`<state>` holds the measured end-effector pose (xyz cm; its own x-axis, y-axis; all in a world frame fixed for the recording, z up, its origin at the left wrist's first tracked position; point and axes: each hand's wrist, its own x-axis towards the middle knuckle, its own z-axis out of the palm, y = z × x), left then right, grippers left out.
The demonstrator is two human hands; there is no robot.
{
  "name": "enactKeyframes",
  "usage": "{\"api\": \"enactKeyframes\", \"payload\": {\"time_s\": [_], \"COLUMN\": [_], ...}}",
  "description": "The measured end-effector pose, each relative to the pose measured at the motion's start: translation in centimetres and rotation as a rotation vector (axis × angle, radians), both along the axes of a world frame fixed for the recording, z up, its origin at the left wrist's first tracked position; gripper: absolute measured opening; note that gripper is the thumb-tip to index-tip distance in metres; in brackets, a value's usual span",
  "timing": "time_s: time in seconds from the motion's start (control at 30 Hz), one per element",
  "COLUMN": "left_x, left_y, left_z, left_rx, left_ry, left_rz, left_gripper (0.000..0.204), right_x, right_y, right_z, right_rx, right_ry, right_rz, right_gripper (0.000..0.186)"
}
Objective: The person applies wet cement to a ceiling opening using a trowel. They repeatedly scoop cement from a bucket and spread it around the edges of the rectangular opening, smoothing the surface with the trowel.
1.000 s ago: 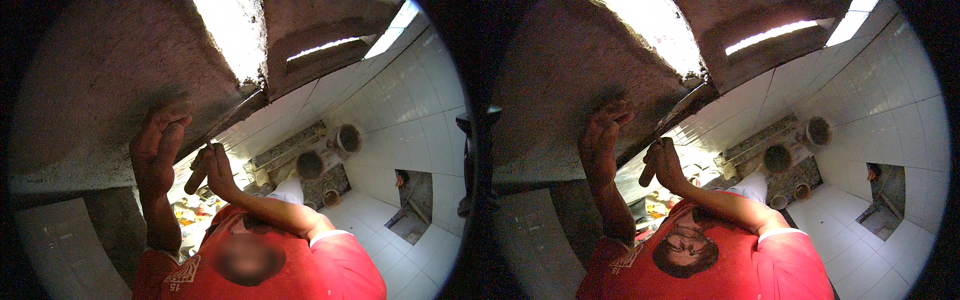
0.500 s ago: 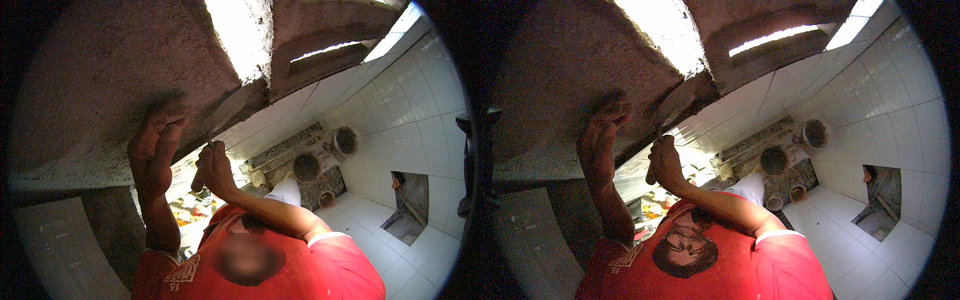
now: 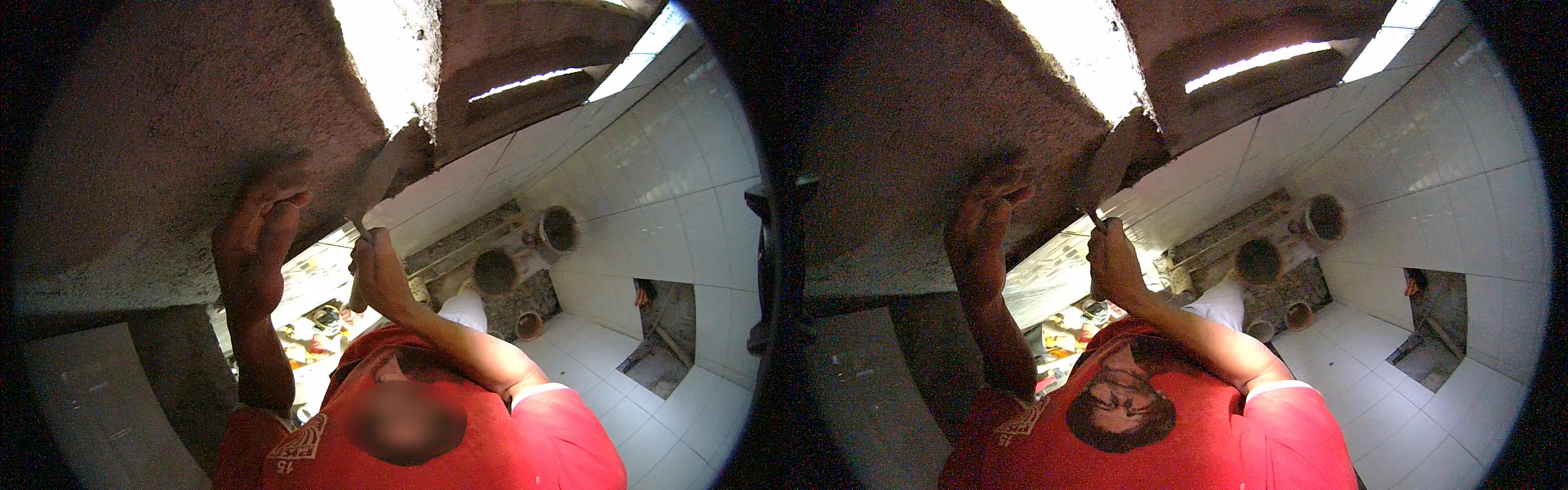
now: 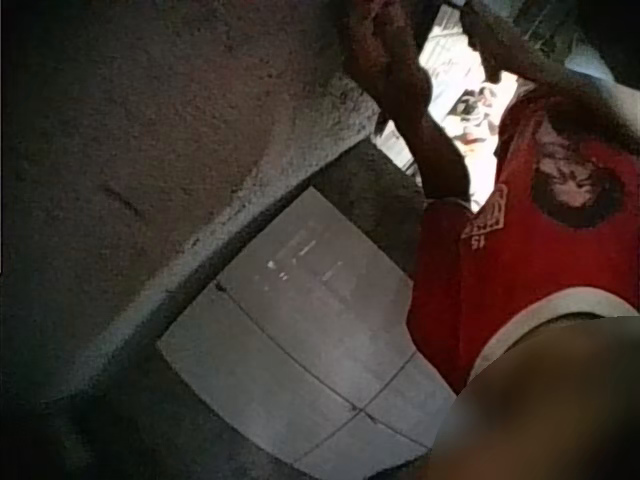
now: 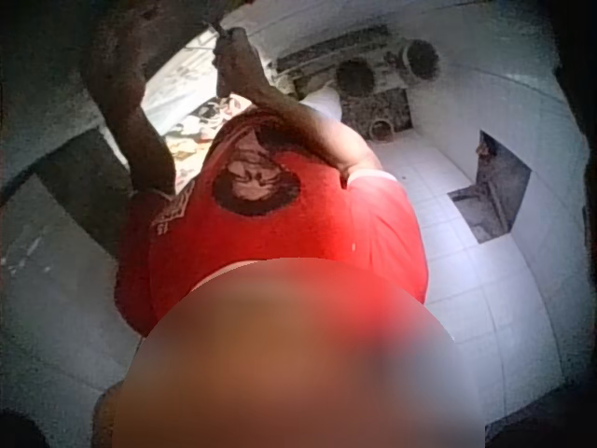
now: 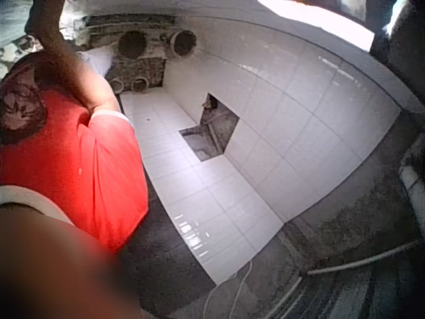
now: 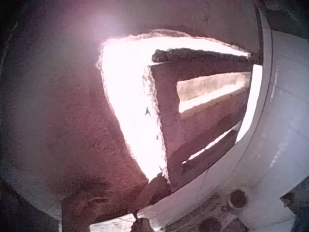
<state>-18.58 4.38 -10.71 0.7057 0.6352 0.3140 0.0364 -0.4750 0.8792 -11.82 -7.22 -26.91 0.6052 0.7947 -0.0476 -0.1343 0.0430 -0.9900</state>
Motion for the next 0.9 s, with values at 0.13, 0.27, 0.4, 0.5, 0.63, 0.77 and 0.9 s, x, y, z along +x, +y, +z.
{"api": "enactKeyframes", "payload": {"time_s": [0.13,0.27,0.4,0.5,0.63,0.77,0.9], "left_x": [-0.2,0.0,0.4,0.1,-0.6,-0.4,-0.7], "left_y": [-0.4,-0.1,0.3,0.3,0.3,0.3,0.3], "left_z": [0.2,0.2,0.0,-0.1,0.2,0.0,0.5], "left_rx": [0.003,0.008,0.003,-0.024,0.005,0.034,0.05], "left_ry": [0.065,-0.016,-0.051,-0.075,0.012,-0.017,0.041], "left_rz": [0.022,-0.029,-0.043,-0.052,0.031,0.037,0.003], "left_gripper": [0.043,0.032,0.028,0.029,0.034,0.048,0.027], "right_x": [-1.0,-2.6,-2.2,-2.2,-2.9,-2.6,-1.7], "right_y": [-1.1,-1.8,-0.5,0.1,-0.3,-0.1,1.0], "right_z": [0.5,0.0,-0.8,-0.8,-0.2,0.3,1.2], "right_rx": [-0.035,0.059,0.255,0.305,0.307,0.304,0.421], "right_ry": [-0.049,0.198,0.393,0.489,0.58,0.61,0.556], "right_rz": [0.02,0.0,-0.015,0.0,0.029,0.134,0.105], "right_gripper": [0.017,0.025,0.032,0.033,0.031,0.031,0.032]}}
